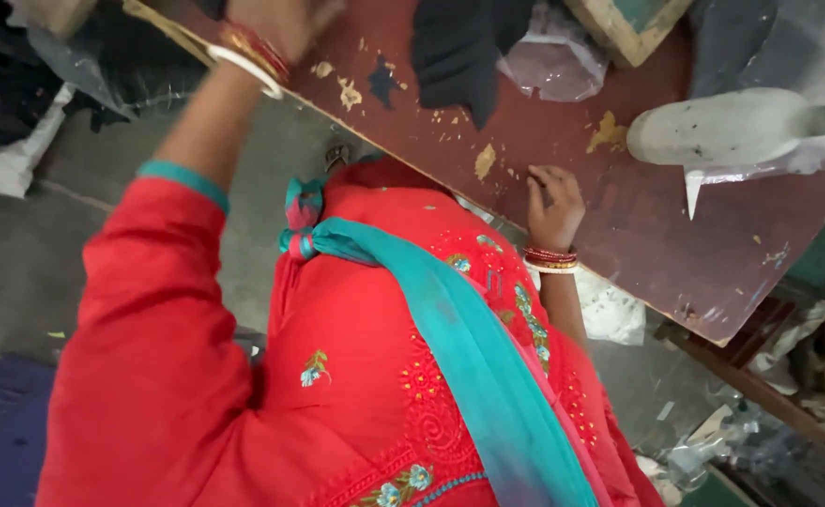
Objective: Sorting and stacking black fabric pieces on a workbench.
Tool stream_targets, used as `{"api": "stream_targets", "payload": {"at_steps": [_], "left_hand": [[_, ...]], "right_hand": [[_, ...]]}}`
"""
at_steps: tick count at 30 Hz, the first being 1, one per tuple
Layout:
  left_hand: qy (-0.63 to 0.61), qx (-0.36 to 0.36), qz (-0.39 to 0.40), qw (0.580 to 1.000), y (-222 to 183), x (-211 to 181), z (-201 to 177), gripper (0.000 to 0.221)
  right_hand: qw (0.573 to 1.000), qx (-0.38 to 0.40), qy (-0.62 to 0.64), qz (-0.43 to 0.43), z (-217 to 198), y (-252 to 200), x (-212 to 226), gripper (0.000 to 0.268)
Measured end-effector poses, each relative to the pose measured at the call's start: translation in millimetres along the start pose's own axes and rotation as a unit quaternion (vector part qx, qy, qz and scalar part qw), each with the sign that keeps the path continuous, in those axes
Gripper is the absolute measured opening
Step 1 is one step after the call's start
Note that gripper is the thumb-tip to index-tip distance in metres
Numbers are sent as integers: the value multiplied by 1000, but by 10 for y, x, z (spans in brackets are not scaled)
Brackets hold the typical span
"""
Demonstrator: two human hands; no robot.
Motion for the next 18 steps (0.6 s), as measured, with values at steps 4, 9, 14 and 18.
{"api": "stream_targets", "payload": {"at_steps": [4,9,14,18], "left_hand": [[-41,-154,60,985,92,-1309,-861,43],[-150,-72,88,982,-116,-2166,-47,38],[-257,-25,74,963,-296,-2269,-137,30],[-262,-26,69,962,-226,-2209,-138,28]], "right_hand": [[1000,-4,-12,-9,33,-2,-25,18],[999,12,22,-26,141,209,231,19],[996,69,55,-33,407,362,365,20],[986,146,0,-75,844,575,178,19]]}}
Point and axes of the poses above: each hand's wrist, its own y-axis towards the middle knuckle, its own z-axis out of the palm, x = y × z, the point moved 6 cm from there along y, towards the middle knuckle, and after that the axes turned 14 degrees about y, right-handed, at the moved point
